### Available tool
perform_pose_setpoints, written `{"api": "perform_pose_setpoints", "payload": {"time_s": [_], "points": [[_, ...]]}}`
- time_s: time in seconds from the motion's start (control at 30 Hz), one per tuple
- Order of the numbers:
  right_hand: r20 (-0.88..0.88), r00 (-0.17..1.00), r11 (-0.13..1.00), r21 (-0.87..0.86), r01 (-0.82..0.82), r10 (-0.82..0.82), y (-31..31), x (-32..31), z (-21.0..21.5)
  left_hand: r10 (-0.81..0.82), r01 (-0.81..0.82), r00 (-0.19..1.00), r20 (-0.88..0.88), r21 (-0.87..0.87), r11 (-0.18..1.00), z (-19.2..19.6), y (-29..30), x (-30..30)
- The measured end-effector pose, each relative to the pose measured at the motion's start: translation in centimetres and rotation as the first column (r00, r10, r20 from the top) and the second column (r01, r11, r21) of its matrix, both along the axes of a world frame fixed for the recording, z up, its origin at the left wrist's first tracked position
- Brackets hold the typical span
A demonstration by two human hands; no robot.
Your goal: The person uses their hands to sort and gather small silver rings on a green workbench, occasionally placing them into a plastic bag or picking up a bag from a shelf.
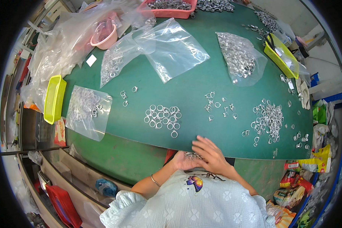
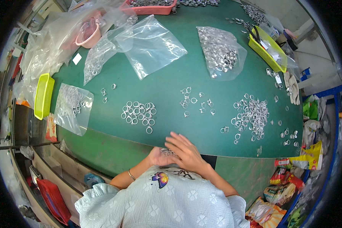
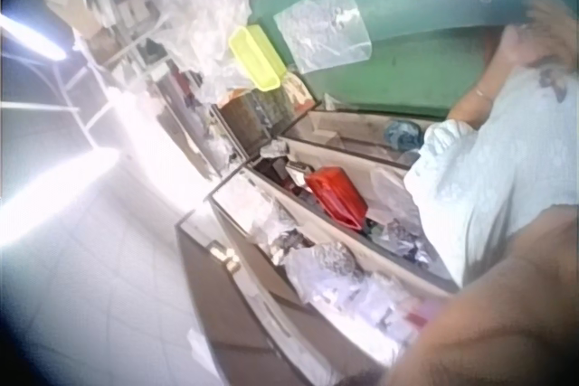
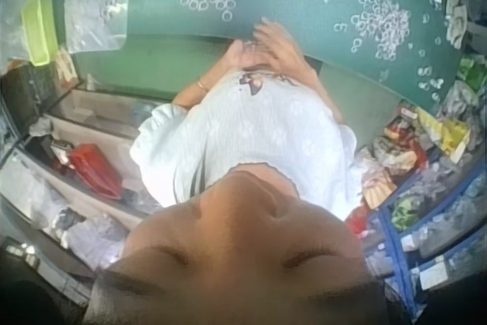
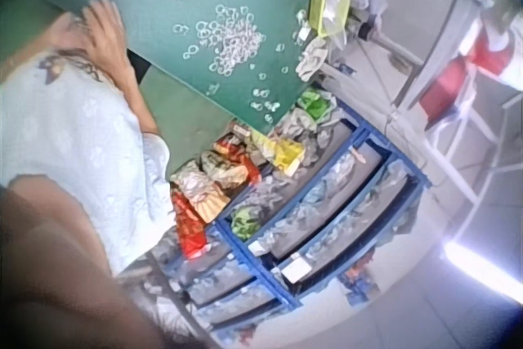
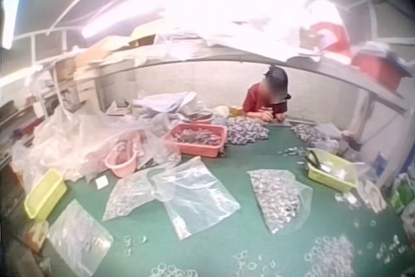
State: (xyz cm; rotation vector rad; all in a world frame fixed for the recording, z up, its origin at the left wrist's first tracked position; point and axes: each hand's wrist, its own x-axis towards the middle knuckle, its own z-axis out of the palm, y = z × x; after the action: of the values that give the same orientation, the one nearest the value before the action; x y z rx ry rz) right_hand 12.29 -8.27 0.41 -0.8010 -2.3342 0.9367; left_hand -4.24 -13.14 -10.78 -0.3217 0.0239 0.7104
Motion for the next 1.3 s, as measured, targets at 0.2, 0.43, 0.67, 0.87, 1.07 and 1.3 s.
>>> {"api": "perform_pose_setpoints", "payload": {"time_s": [0.2, 0.43, 0.67, 0.87, 1.07, 1.3], "points": [[-0.070, 0.954, 0.956, -0.029, -0.293, 0.291, -0.8, -0.6, -1.5, -0.004, 0.057, 0.987, -0.162, 0.322, 0.945, 0.1, -0.4, -1.5], [-0.039, 0.995, 0.994, 0.074, -0.085, 0.088, 5.1, -6.5, 0.4, -0.084, -0.031, 0.890, -0.448, -0.243, 0.970, -1.7, -1.3, -1.0], [0.107, 0.993, 0.991, 0.119, -0.064, 0.052, 7.3, -8.6, -2.0, -0.057, -0.069, 0.896, -0.441, -0.262, 0.963, 1.9, -1.0, -3.6], [0.127, 0.982, 0.987, 0.066, -0.149, 0.140, 2.0, -4.3, -1.7, 0.053, -0.072, 0.990, -0.132, -0.141, 0.987, 2.5, -0.9, -5.4], [0.027, 0.951, 0.950, 0.051, -0.309, 0.308, -0.1, -3.7, -1.7, 0.141, -0.110, 0.975, 0.170, -0.183, 0.977, -0.7, -1.6, -5.1], [0.148, 0.987, 0.989, 0.125, -0.080, 0.061, 4.6, -8.7, -0.7, 0.004, -0.022, 0.995, -0.098, -0.188, 0.982, 2.3, -0.1, -4.9]]}}
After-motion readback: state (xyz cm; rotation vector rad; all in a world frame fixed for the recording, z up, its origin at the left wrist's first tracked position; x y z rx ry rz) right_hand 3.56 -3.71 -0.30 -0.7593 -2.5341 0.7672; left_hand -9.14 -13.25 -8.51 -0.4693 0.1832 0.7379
